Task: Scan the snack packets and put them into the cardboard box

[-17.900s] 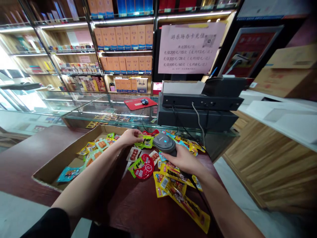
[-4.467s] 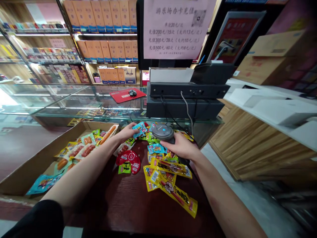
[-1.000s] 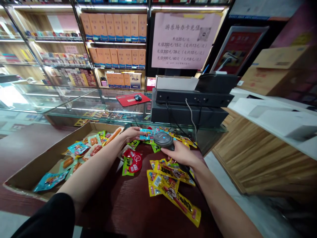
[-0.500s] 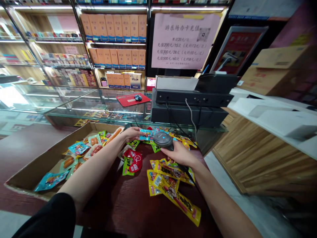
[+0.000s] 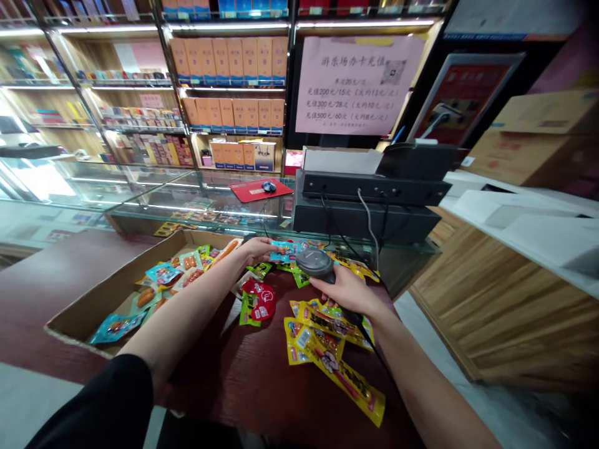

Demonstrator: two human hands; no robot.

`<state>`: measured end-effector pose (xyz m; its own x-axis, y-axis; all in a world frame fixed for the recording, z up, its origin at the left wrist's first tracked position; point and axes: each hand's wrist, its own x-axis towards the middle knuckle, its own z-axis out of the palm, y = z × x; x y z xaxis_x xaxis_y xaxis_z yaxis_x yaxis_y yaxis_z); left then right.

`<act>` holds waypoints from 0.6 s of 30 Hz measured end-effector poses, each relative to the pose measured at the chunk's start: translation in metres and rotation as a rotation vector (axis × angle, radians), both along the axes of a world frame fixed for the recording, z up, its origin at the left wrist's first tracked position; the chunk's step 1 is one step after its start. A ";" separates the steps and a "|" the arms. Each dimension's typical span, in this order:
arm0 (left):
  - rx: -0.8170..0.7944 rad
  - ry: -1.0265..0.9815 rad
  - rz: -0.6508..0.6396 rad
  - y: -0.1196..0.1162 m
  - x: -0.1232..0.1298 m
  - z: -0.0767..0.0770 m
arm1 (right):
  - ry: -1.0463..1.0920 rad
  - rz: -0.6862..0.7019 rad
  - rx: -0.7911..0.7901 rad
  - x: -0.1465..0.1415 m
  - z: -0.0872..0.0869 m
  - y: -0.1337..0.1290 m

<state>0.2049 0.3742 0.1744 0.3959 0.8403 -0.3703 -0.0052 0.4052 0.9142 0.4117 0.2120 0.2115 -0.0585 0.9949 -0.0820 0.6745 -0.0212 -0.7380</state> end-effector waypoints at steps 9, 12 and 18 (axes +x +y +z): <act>0.073 0.049 0.120 -0.019 -0.119 0.034 | -0.048 0.048 0.062 -0.004 -0.013 0.005; 0.092 0.087 0.223 -0.033 -0.175 0.043 | -0.005 0.068 0.016 -0.007 -0.019 0.007; 0.153 0.186 0.348 -0.048 -0.236 0.053 | -0.017 0.092 -0.034 -0.015 -0.020 0.009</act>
